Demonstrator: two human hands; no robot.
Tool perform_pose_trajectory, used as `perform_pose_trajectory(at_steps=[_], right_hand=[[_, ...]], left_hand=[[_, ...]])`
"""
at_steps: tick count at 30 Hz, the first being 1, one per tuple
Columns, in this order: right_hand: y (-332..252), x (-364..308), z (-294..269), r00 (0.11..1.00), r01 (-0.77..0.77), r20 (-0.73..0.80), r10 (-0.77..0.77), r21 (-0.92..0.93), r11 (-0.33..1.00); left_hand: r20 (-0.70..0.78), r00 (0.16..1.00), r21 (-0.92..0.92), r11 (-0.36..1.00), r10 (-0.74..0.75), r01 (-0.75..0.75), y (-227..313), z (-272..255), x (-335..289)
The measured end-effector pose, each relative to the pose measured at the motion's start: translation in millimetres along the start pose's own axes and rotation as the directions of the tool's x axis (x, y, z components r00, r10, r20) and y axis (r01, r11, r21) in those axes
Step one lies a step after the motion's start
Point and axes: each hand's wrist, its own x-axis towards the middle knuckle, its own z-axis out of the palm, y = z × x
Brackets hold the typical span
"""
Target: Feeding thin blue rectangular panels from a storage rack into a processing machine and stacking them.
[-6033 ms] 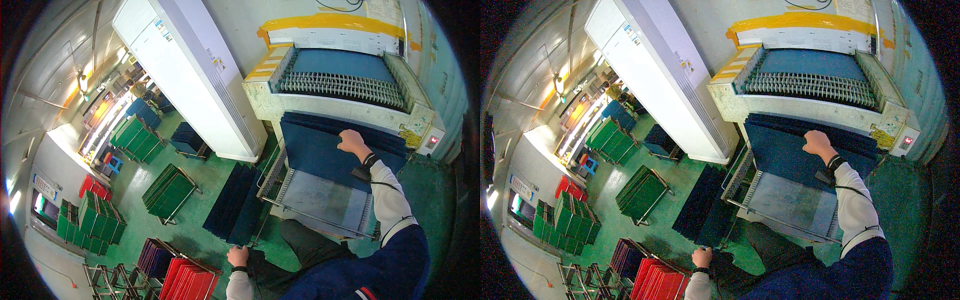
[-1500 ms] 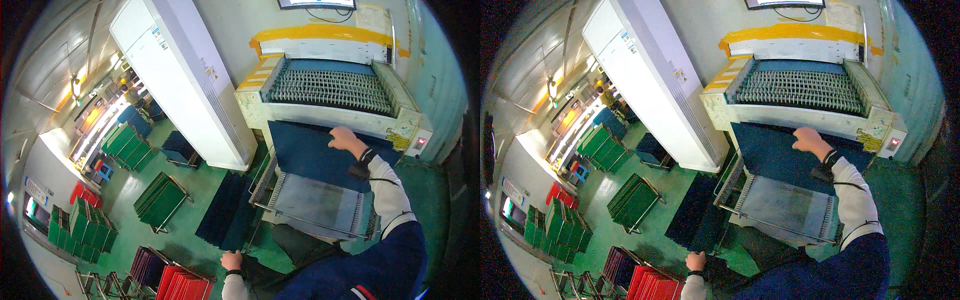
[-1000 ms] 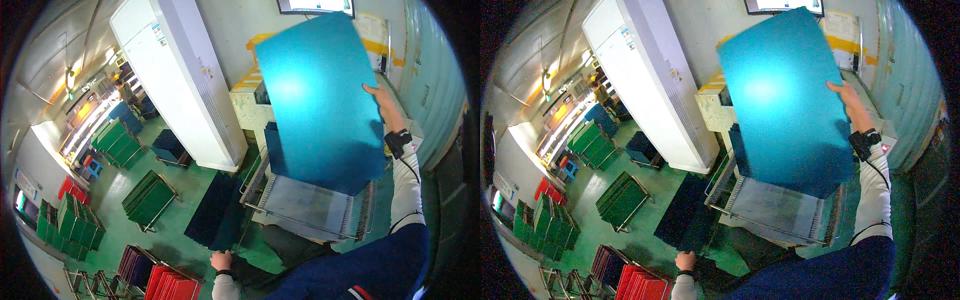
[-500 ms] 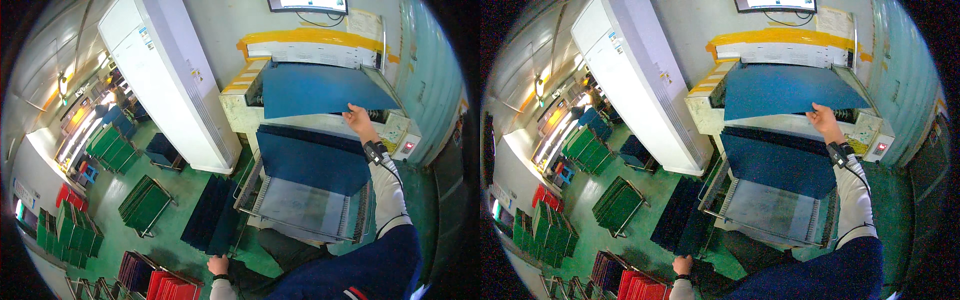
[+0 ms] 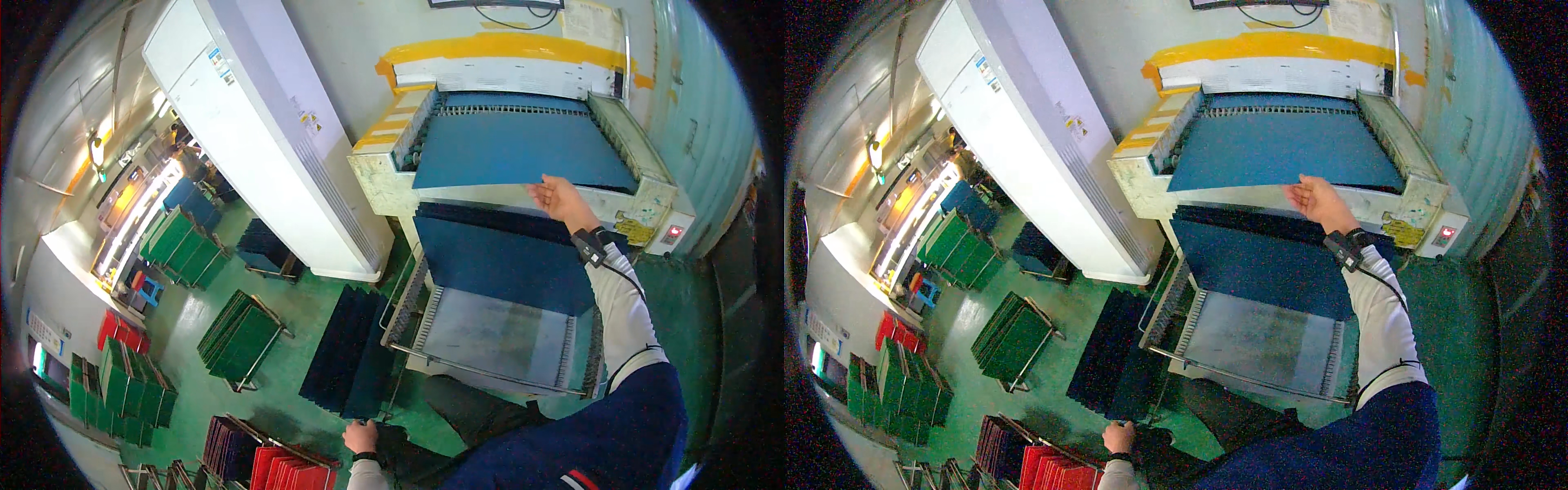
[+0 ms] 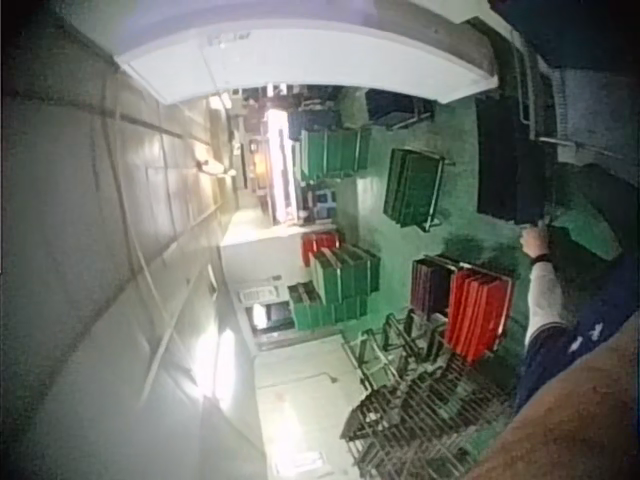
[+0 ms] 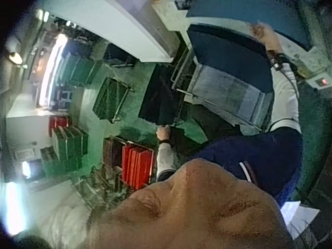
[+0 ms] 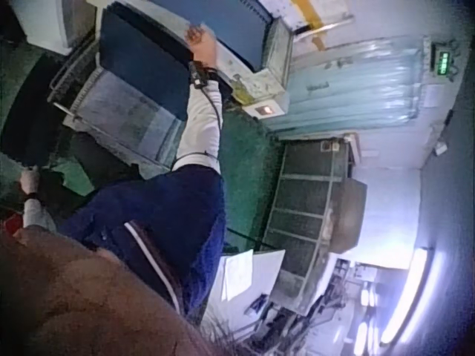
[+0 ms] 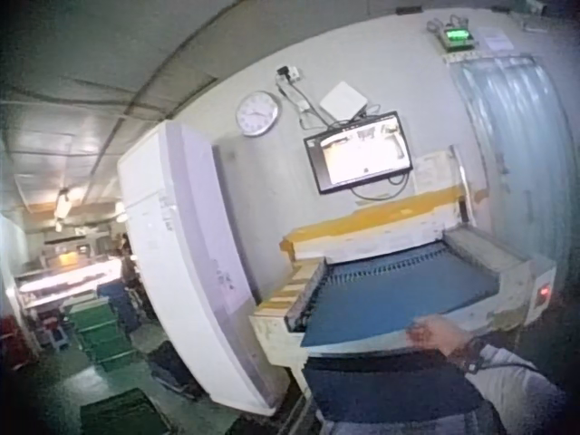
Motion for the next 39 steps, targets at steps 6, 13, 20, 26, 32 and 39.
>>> perform_pose_trajectory(at_steps=[6, 13, 20, 26, 32, 39], right_hand=[[22, 0, 2, 0.994, -0.109, 0.008, 0.109, -0.025, 0.994], [32, 11, 13, 1.000, 0.007, 0.009, -0.008, 0.162, 0.987], [23, 12, 22, 0.999, 0.006, -0.049, -0.001, 0.097, 0.995], [14, 6, 36, 0.991, 0.126, 0.090, -0.096, -0.444, 0.887], [15, 10, 44, 0.540, 0.351, 0.593, -0.598, -0.804, -0.480], [10, 20, 47, 0.744, 0.181, 0.445, -0.499, -0.852, -0.491]], left_hand=[[-0.037, 0.999, 0.008, 1.000, -0.001, 0.001, 3, 5, 2], [-0.015, 1.000, 0.028, 1.000, 0.003, -0.002, 4, 6, 4], [-0.011, 1.000, 0.037, 0.999, 0.013, -0.012, 8, 6, 5], [0.025, 1.000, 0.037, 0.999, -0.005, 0.004, 12, 5, 7], [0.011, 1.000, 0.034, 0.999, 0.002, -0.002, 10, 6, 8], [0.023, 0.999, 0.046, 0.999, -0.029, 0.028, 13, 6, 9]])
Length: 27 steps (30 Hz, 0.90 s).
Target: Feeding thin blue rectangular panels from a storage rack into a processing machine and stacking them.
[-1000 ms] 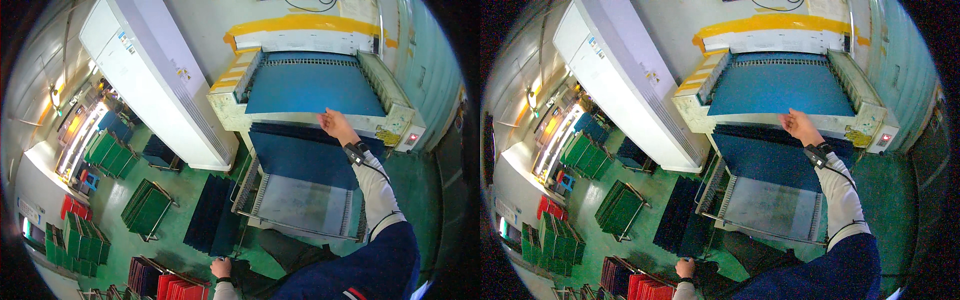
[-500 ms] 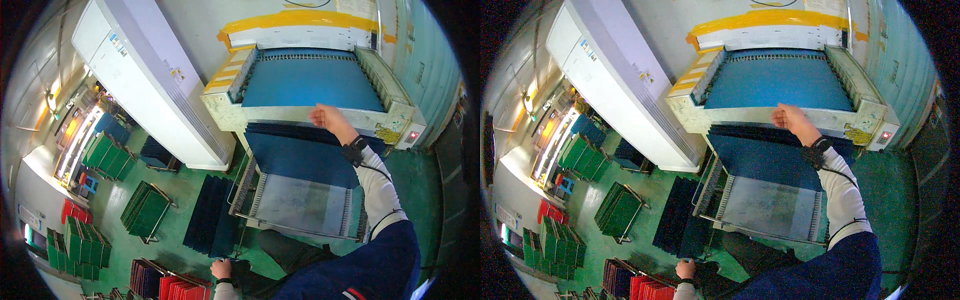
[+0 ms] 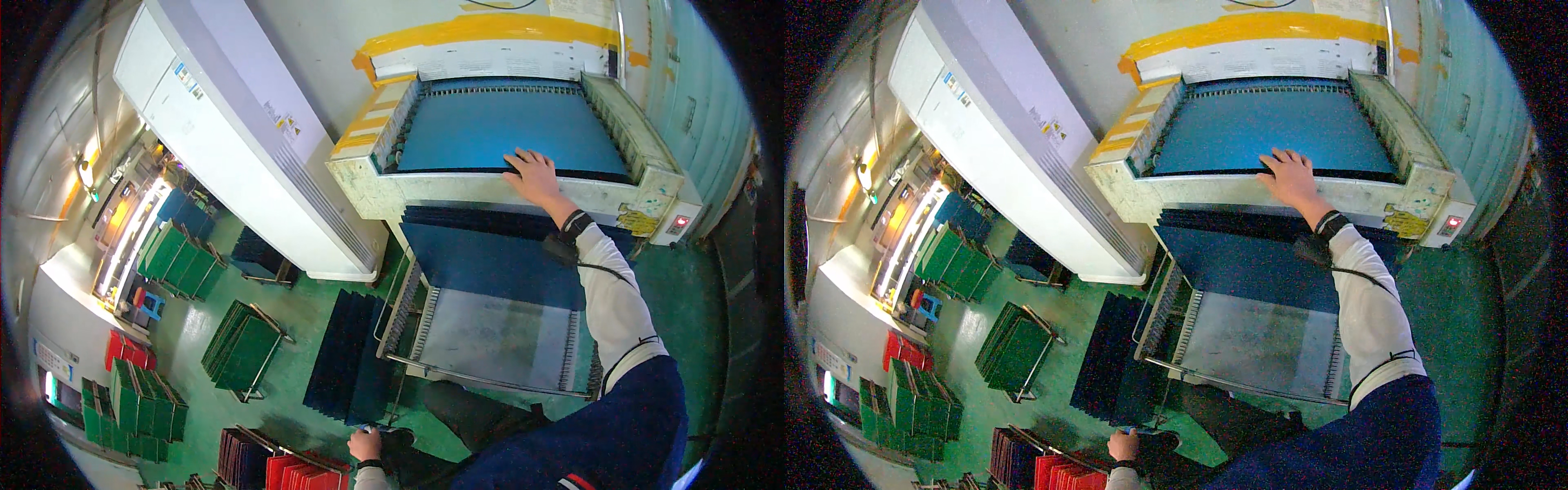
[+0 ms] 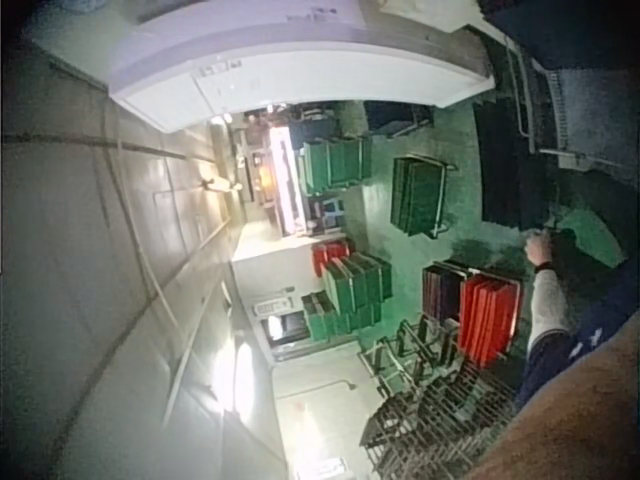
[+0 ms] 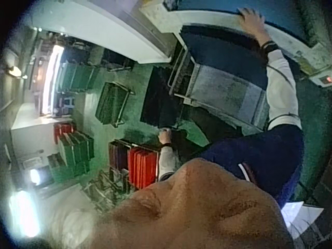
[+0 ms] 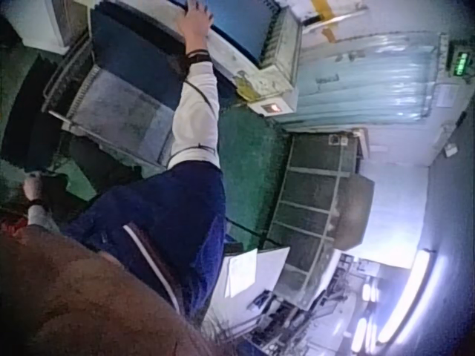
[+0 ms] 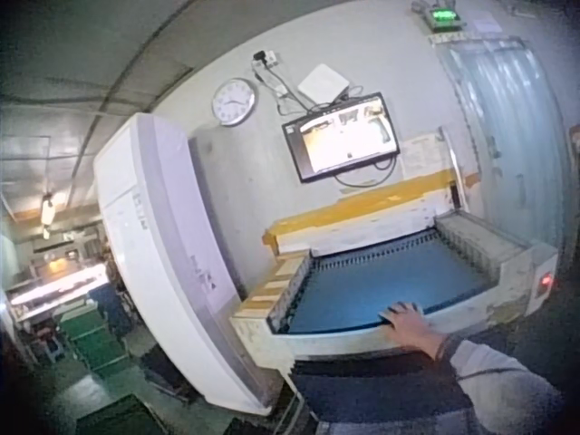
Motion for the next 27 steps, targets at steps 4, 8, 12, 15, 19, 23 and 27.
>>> perform_pose_trajectory(at_steps=[4, 8, 12, 15, 19, 23, 27], right_hand=[[2, 13, -2, 0.998, -0.045, 0.049, 0.045, -0.012, 0.999], [2, 18, -5, 0.996, -0.062, 0.068, 0.062, -0.005, 0.998], [1, 19, -8, 0.994, -0.065, 0.091, 0.065, -0.007, 0.998], [0, 19, -9, 0.993, -0.066, 0.099, 0.067, -0.015, 0.998], [1, 19, -10, 0.994, -0.051, 0.094, 0.054, -0.035, 0.998], [2, 14, -12, 0.996, -0.025, 0.086, 0.026, -0.013, 1.000], [-1, -3, -17, 0.995, 0.081, -0.067, -0.076, 0.074, 0.994]], left_hand=[[-0.031, 0.999, 0.011, 1.000, 0.022, -0.021, 2, 1, 1], [-0.021, 1.000, 0.017, 1.000, 0.014, -0.014, 2, 3, 1], [0.002, 1.000, -0.003, 1.000, -0.001, 0.001, 0, 6, 2], [-0.044, 0.998, 0.024, 0.999, 0.042, -0.041, 1, 9, 3], [0.004, 1.000, 0.026, 1.000, 0.007, -0.007, 4, 10, 3], [-0.033, 0.998, 0.015, 0.999, 0.051, -0.050, 4, 8, 2], [-0.016, 0.999, 0.022, 0.999, 0.049, -0.049, 4, 4, 0]])
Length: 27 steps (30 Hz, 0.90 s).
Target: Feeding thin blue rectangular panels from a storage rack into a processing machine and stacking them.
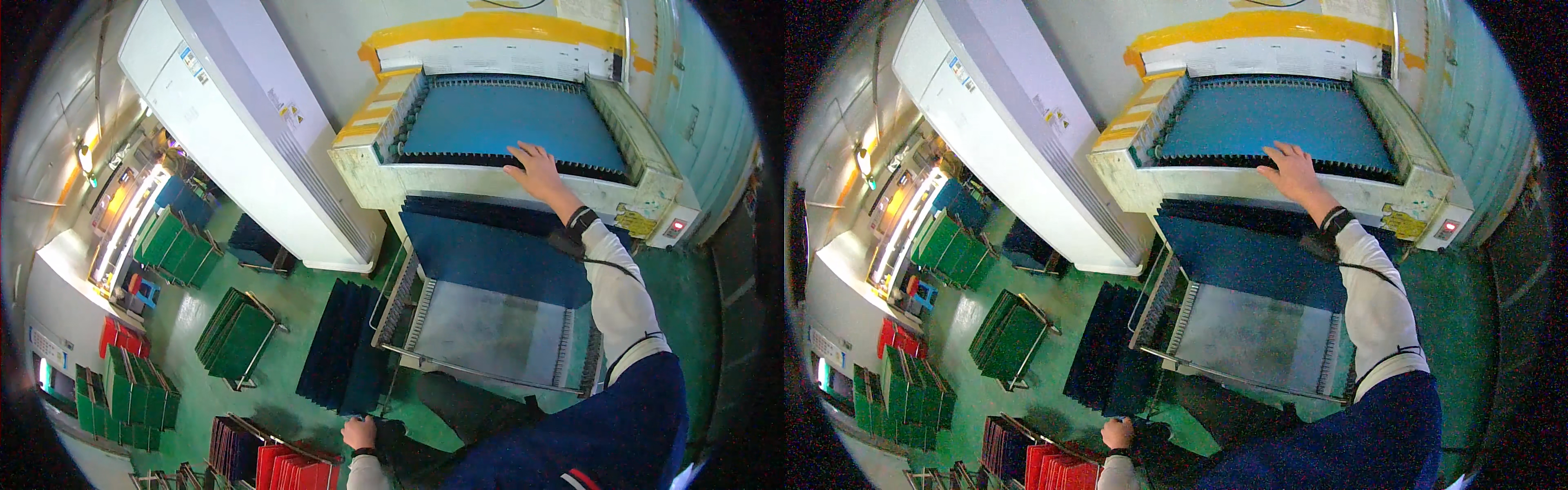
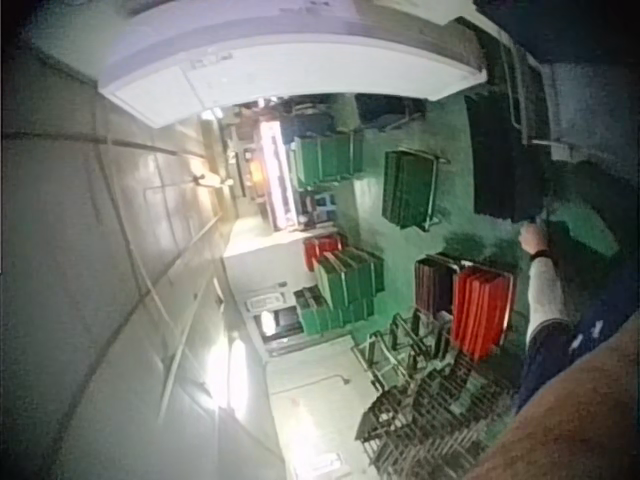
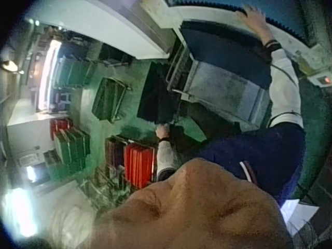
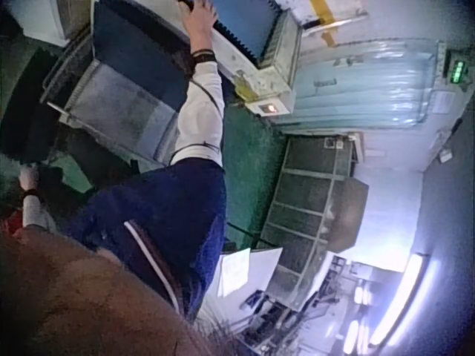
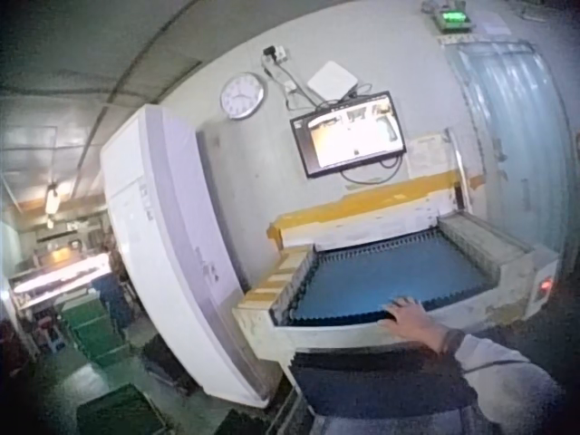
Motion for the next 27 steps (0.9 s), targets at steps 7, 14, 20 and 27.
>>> perform_pose_trajectory(at_steps=[7, 14, 20, 27], right_hand=[[-32, -64, -15, 0.979, 0.202, -0.037, -0.199, 0.266, 0.943], [-55, -135, -23, 0.968, 0.159, 0.145, -0.204, 0.273, 0.949], [-58, -154, -22, 0.979, 0.144, 0.095, -0.178, 0.290, 0.946], [-38, -130, 5, 0.932, -0.032, 0.362, 0.008, 0.060, 0.998]], left_hand=[[0.020, 0.999, -0.036, 0.999, -0.032, 0.033, 0, -9, -6], [-0.041, 0.999, -0.049, 0.999, -0.012, 0.010, -8, -4, -9], [-0.003, 0.999, -0.085, 0.996, -0.033, 0.033, -17, -2, -7], [-0.026, 0.998, -0.087, 0.995, -0.058, 0.055, -25, -1, -13]])
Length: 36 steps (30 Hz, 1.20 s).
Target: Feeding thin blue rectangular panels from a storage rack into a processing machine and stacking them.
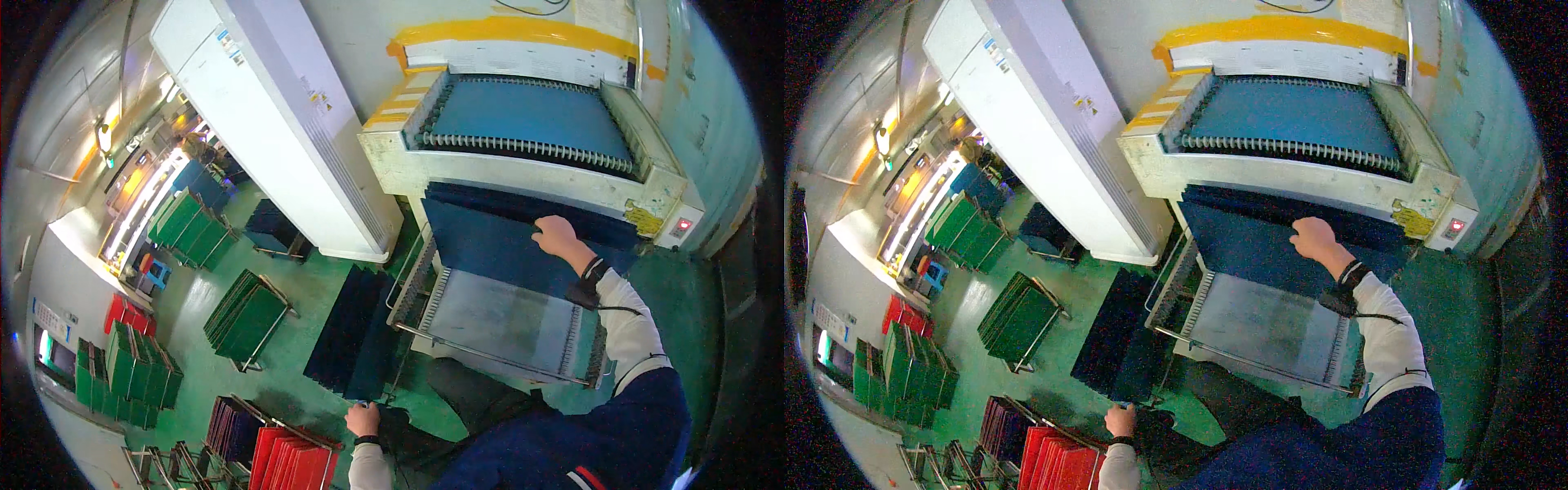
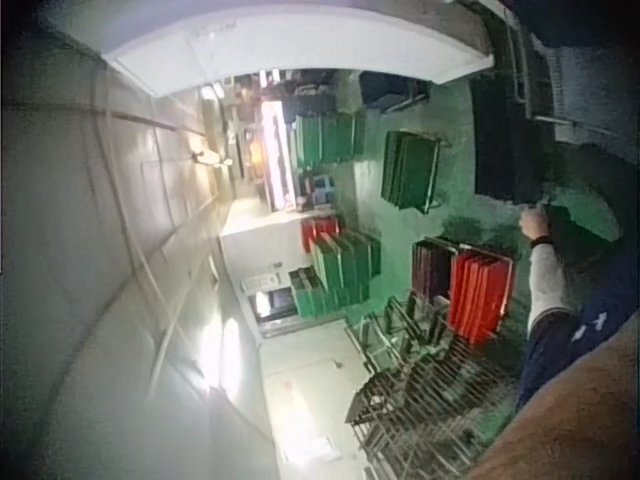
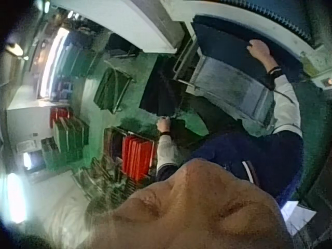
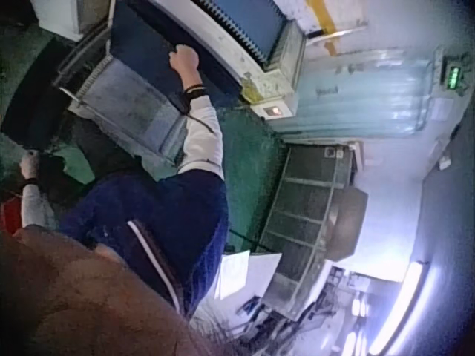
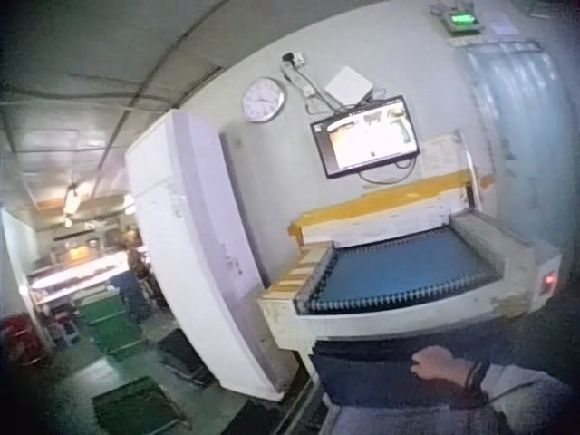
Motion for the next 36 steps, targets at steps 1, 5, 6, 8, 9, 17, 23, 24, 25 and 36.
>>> perform_pose_trajectory(at_steps=[1, 5, 6, 8, 9, 17, 23, 24, 25, 36], right_hand=[[4, 5, 1, 0.990, -0.023, 0.134, 0.045, -0.161, 0.987], [10, 26, 3, 0.961, 0.013, 0.276, 0.028, -0.147, 0.989], [9, 28, 5, 0.962, 0.025, 0.272, 0.012, -0.131, 0.991], [7, 30, 10, 0.929, -0.076, 0.346, 0.135, -0.179, 0.981], [6, 30, 11, 0.935, -0.066, 0.334, 0.117, -0.159, 0.985], [3, 26, 8, 0.970, -0.105, 0.205, 0.130, -0.129, 0.986], [1, 26, 3, 0.978, -0.111, 0.165, 0.128, -0.111, 0.988], [1, 26, 3, 0.981, -0.094, 0.161, 0.108, -0.089, 0.992], [1, 27, 1, 0.979, -0.101, 0.168, 0.112, -0.073, 0.992], [-5, 26, -8, 0.977, -0.126, 0.171, 0.126, -0.006, 0.992]], left_hand=[[-0.007, 1.000, -0.015, 1.000, -0.012, 0.011, -1, 0, -1], [0.005, 1.000, -0.026, 1.000, 0.010, -0.010, -2, -1, -1], [0.007, 1.000, -0.001, 1.000, 0.014, -0.014, -1, -1, -1], [0.001, 1.000, -0.002, 1.000, 0.006, -0.006, 0, -2, -2], [0.007, 1.000, 0.006, 1.000, 0.003, -0.003, 1, -2, -2], [0.003, 1.000, -0.004, 1.000, -0.003, 0.003, 4, -9, -7], [-0.005, 1.000, -0.049, 0.999, 0.006, -0.006, 1, -9, -7], [-0.001, 1.000, -0.092, 0.996, 0.014, -0.014, 1, -10, -7], [-0.002, 1.000, -0.091, 0.996, 0.014, -0.014, 1, -10, -7], [-0.038, 0.999, -0.080, 0.996, 0.026, -0.029, 2, -10, -9]])
